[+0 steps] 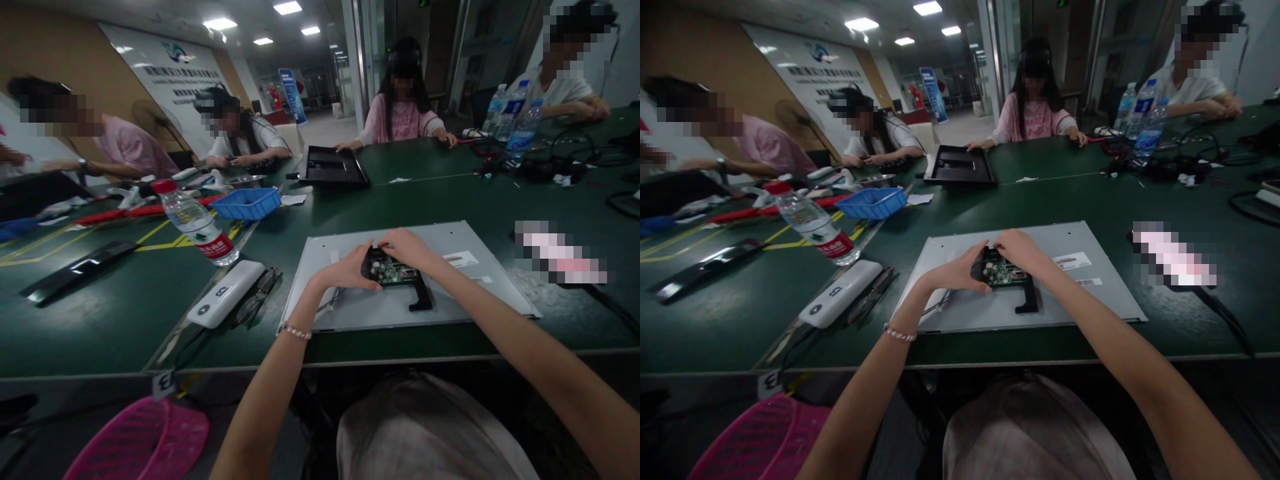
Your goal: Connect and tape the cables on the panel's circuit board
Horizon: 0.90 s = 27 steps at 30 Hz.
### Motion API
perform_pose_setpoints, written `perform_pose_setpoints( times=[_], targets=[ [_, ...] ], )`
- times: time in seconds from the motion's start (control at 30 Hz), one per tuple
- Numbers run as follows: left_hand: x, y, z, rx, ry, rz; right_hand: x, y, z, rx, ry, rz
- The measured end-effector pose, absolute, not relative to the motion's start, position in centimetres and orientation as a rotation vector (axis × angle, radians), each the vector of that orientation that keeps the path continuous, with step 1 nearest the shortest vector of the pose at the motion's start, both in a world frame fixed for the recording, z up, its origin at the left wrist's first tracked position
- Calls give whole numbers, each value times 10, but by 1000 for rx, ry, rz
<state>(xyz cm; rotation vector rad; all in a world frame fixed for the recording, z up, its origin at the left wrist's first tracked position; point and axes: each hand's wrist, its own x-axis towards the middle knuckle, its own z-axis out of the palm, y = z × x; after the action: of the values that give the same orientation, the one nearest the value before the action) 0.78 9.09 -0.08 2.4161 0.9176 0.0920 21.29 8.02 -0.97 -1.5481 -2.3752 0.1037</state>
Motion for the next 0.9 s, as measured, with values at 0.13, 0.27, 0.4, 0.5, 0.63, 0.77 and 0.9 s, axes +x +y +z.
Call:
perform_pose_setpoints(
  times=[0.13, 0.27, 0.4, 0.5, 0.63, 0.77, 0.9],
  targets=[
    [7, 92, -3, 2422, 911, 86, 213, 79, -10, -1539, -2347, 102],
    [7, 93, -4, 2476, 846, 138, 212, 79, -7, -1582, -2294, 35],
    [8, 92, -4, 2476, 879, 120, 210, 79, -6, -1609, -2313, 12],
    [9, 92, -2, 2440, 916, 89, 209, 79, -8, -1597, -2340, 70],
    [10, 91, -2, 2428, 913, 104, 209, 78, -8, -1604, -2337, 120],
    [10, 90, -2, 2427, 922, 96, 208, 76, -6, -1634, -2326, 158],
    [10, 90, -1, 2431, 929, 84, 207, 77, -7, -1633, -2311, 174]
  ],
)
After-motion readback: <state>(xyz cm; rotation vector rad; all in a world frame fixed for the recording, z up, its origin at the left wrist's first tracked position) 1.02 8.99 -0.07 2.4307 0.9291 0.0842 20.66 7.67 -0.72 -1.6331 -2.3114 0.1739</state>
